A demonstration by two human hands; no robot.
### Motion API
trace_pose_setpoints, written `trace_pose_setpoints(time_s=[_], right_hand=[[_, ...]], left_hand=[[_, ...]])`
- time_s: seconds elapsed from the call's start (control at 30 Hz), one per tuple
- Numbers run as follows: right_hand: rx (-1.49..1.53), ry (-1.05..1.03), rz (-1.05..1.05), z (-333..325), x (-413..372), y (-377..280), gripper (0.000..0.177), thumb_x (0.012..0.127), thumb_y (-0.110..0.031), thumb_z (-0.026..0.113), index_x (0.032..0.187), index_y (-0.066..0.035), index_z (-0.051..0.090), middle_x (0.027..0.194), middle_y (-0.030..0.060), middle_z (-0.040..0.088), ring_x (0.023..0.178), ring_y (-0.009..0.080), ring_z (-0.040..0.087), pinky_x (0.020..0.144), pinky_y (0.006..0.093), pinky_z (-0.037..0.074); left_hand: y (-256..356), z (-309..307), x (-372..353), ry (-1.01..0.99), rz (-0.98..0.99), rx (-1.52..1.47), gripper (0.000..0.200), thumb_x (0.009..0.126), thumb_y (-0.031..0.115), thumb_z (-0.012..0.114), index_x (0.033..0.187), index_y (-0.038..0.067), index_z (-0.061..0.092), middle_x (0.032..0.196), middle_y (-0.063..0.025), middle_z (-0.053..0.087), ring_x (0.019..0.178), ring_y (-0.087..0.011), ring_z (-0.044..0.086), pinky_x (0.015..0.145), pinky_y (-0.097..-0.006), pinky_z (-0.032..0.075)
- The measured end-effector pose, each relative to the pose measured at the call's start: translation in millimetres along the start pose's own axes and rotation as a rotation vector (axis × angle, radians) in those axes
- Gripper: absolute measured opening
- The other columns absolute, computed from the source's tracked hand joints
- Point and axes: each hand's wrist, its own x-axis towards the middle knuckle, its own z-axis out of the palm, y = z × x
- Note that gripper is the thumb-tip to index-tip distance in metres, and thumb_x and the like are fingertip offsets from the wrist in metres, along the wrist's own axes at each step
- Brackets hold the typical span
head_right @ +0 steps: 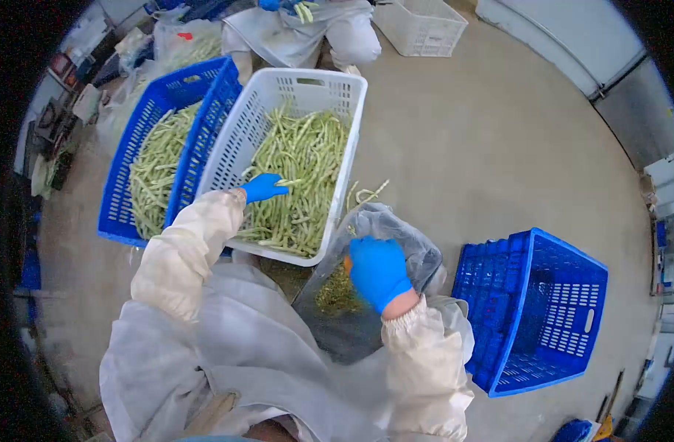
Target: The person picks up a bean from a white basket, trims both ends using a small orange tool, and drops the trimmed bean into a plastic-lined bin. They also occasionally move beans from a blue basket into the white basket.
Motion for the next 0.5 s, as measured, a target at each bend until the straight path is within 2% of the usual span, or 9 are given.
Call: trace_pose_setpoints(time_s=[0.07,0.1,0.13,0.2,0.23,0.33,0.4,0.47,0.5], right_hand=[[0.032,-0.014,0.025,1.8,3.5,3.2,0.012,0.074,-0.017,0.06,0.08,-0.006,0.058,0.076,0.0142,0.06,0.069,0.0305,0.06,0.06,0.0413,0.046],[0.035,0.0,0.012,2.2,6.8,4.3,0.012,0.074,-0.017,0.06,0.08,-0.006,0.058,0.076,0.0142,0.06,0.069,0.0305,0.06,0.06,0.0413,0.046],[0.101,0.123,-0.007,1.6,11.0,4.7,0.014,0.075,-0.017,0.06,0.082,-0.005,0.058,0.078,0.0145,0.06,0.07,0.0313,0.06,0.061,0.0418,0.046],[0.169,0.255,-0.035,-4.2,17.2,-0.2,0.015,0.076,-0.017,0.06,0.085,-0.005,0.058,0.08,0.0148,0.06,0.07,0.032,0.06,0.061,0.0423,0.046],[0.228,0.324,0.013,-8.0,20.6,-3.7,0.016,0.076,-0.016,0.06,0.088,-0.005,0.059,0.08,0.0148,0.06,0.07,0.0328,0.06,0.062,0.0424,0.046],[0.391,0.477,0.075,-13.9,28.3,-10.1,0.019,0.078,-0.013,0.059,0.095,-0.004,0.059,0.084,0.0148,0.061,0.072,0.033,0.059,0.064,0.0415,0.047],[0.483,0.557,0.096,-15.7,31.1,-9.6,0.021,0.078,-0.011,0.059,0.099,-0.004,0.059,0.087,0.0147,0.061,0.074,0.0325,0.059,0.066,0.0406,0.047],[0.522,0.743,0.071,-16.3,34.4,-9.6,0.027,0.078,-0.007,0.06,0.104,-0.003,0.059,0.095,0.0146,0.06,0.084,0.0324,0.059,0.073,0.0391,0.047],[0.514,0.746,0.08,-20.4,35.5,-11.3,0.027,0.078,-0.007,0.06,0.104,-0.003,0.059,0.095,0.0146,0.06,0.084,0.0324,0.059,0.073,0.0391,0.047]], left_hand=[[29.9,-34.3,-30.4,0.09,-0.008,-0.144,0.051,0.077,0.049,0.061,0.101,0.004,0.059,0.091,-0.0212,0.062,0.086,-0.0371,0.06,0.074,-0.0431,0.046],[39.0,-47.9,-38.4,0.095,0.082,-0.131,0.045,0.08,0.045,0.06,0.099,0.004,0.059,0.089,-0.0209,0.062,0.083,-0.0356,0.06,0.072,-0.0415,0.046],[56.6,-62.4,-53.4,0.108,0.077,-0.12,0.045,0.08,0.045,0.06,0.099,0.004,0.059,0.089,-0.0209,0.062,0.083,-0.0356,0.06,0.072,-0.0415,0.046],[92.1,-78.8,-82.4,0.223,0.11,-0.322,0.037,0.083,0.035,0.062,0.101,0.003,0.058,0.087,-0.0193,0.062,0.079,-0.0312,0.061,0.071,-0.0378,0.046],[106.3,-75.3,-94.6,0.446,0.259,-0.368,0.03,0.082,0.025,0.064,0.102,0.003,0.058,0.086,-0.0165,0.063,0.076,-0.0264,0.061,0.07,-0.0345,0.046],[155.7,-87.7,-126.5,0.513,0.23,-0.364,0.03,0.08,0.021,0.067,0.102,0.002,0.059,0.089,-0.015,0.063,0.078,-0.0247,0.061,0.072,-0.0344,0.047],[176.6,-87.8,-131.4,0.497,0.238,-0.43,0.026,0.082,0.021,0.063,0.1,0.002,0.06,0.093,-0.0146,0.062,0.083,-0.0278,0.061,0.074,-0.0351,0.046],[175.9,-77.7,-117.0,0.598,0.405,-0.401,0.021,0.086,0.02,0.059,0.099,0.004,0.061,0.094,-0.014,0.061,0.086,-0.0303,0.059,0.075,-0.0355,0.046],[180.4,-79.1,-113.6,0.603,0.467,-0.371,0.017,0.087,0.019,0.056,0.097,0.007,0.062,0.091,-0.0126,0.06,0.086,-0.0307,0.058,0.074,-0.0364,0.046]])
